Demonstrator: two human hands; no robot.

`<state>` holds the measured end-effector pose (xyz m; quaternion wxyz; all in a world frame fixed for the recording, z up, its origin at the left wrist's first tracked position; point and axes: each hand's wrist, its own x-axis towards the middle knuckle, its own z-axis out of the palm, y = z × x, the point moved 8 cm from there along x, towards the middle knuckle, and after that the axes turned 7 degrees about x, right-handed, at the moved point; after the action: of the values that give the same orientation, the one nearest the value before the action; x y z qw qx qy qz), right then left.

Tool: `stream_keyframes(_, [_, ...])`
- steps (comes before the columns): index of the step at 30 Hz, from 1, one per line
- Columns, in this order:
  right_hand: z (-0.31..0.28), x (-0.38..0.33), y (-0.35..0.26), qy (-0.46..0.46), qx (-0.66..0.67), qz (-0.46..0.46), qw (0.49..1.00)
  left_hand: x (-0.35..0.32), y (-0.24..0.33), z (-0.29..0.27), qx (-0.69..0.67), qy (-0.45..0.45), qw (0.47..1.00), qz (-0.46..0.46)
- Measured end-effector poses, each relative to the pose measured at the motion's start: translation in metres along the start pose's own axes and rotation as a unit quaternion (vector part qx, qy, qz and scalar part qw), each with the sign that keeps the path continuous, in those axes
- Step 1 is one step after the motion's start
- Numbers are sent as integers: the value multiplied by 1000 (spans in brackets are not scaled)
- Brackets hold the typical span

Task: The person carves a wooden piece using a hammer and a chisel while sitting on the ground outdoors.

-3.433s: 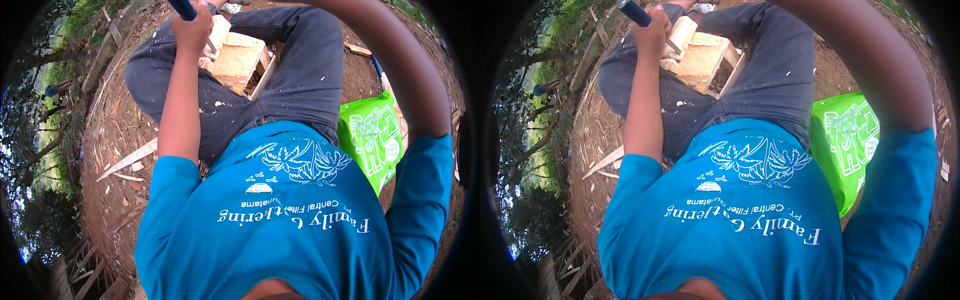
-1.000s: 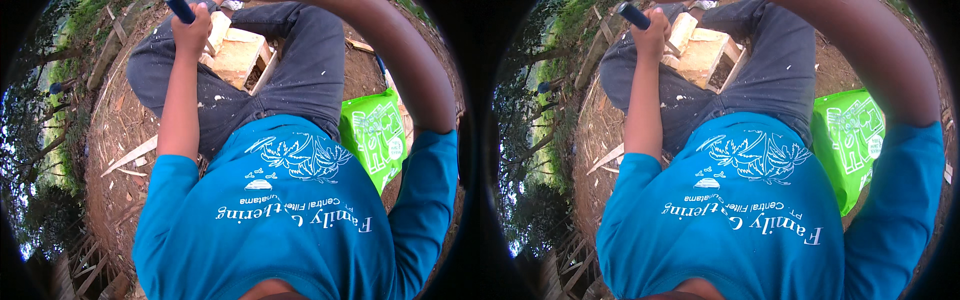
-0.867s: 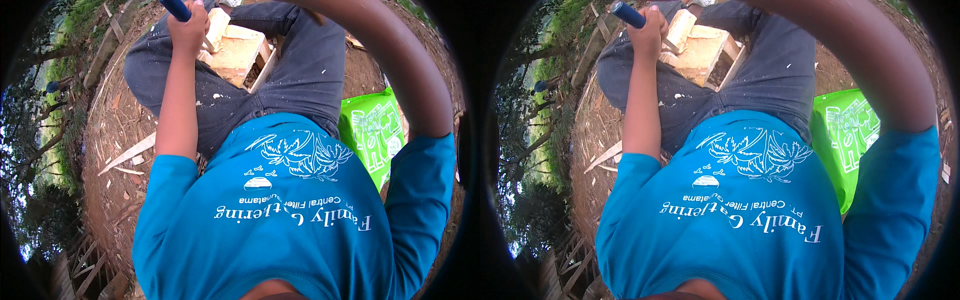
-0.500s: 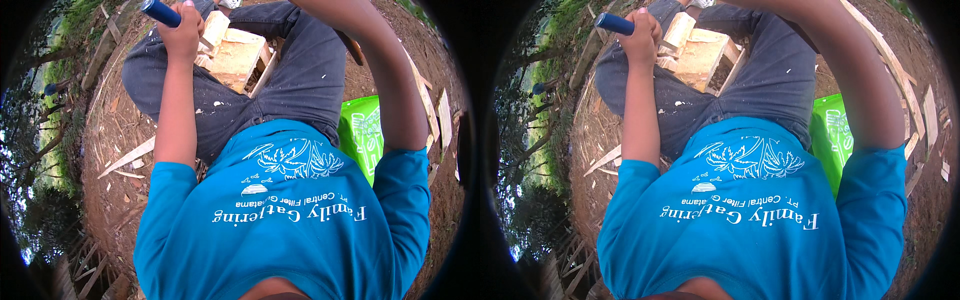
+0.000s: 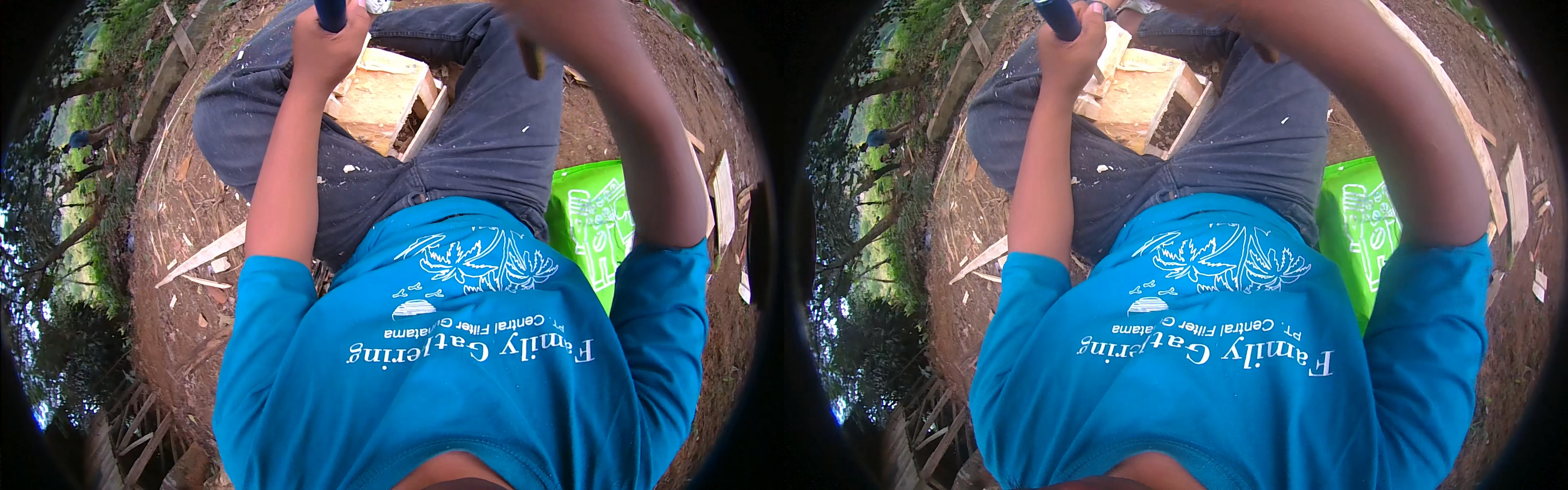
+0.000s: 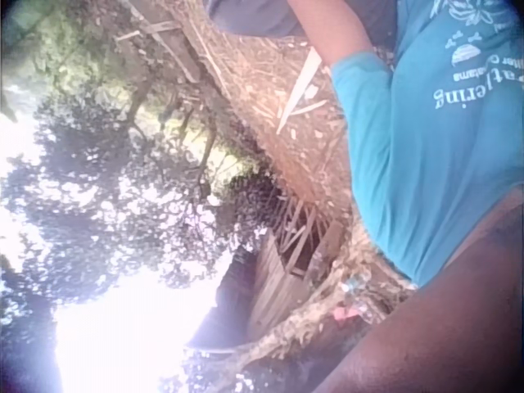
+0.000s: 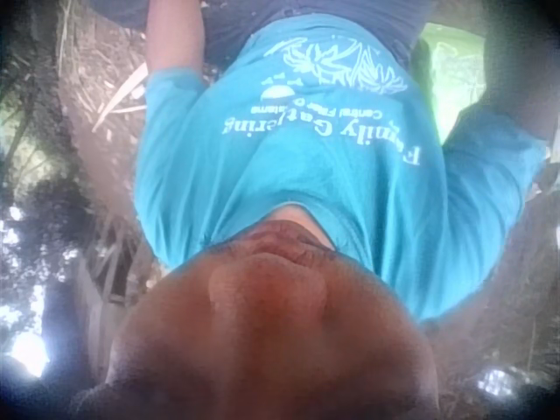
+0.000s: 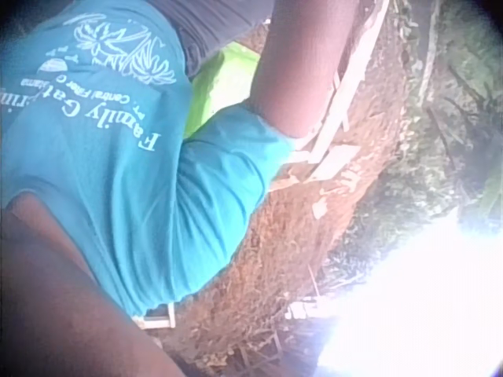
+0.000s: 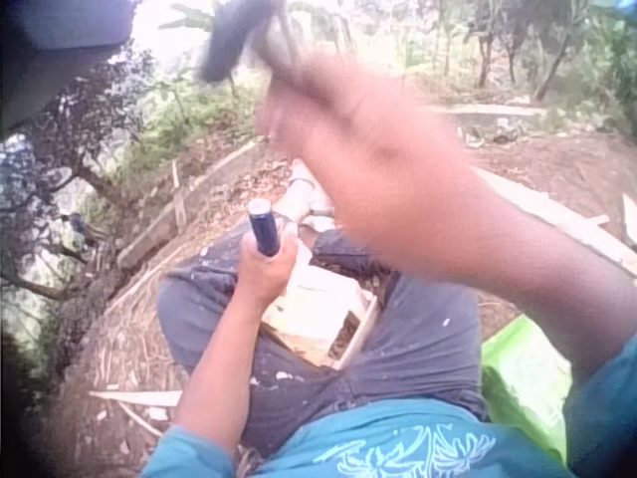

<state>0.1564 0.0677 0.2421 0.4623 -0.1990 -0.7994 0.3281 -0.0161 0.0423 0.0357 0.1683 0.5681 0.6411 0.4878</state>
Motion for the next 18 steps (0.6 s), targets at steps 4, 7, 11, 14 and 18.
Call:
stream_keyframes(4, [14,-4,17,-246,-105,77,961,5,-3,4,-28,0,1000,4])
stream_keyframes(7, [9,-5,19,-305,-128,75,941,12,-13,7,-79,-8,996,-35])
stream_keyframes(11, [31,14,29,-325,-120,69,936,-5,-16,-5,-192,-24,979,-69])
stream_keyframes(14, [21,27,26,-169,-113,-37,978,4,-10,11,-196,-16,975,-99])
stream_keyframes(18, [33,59,51,-376,-4,314,872,2,-31,1,-152,2,983,-106])
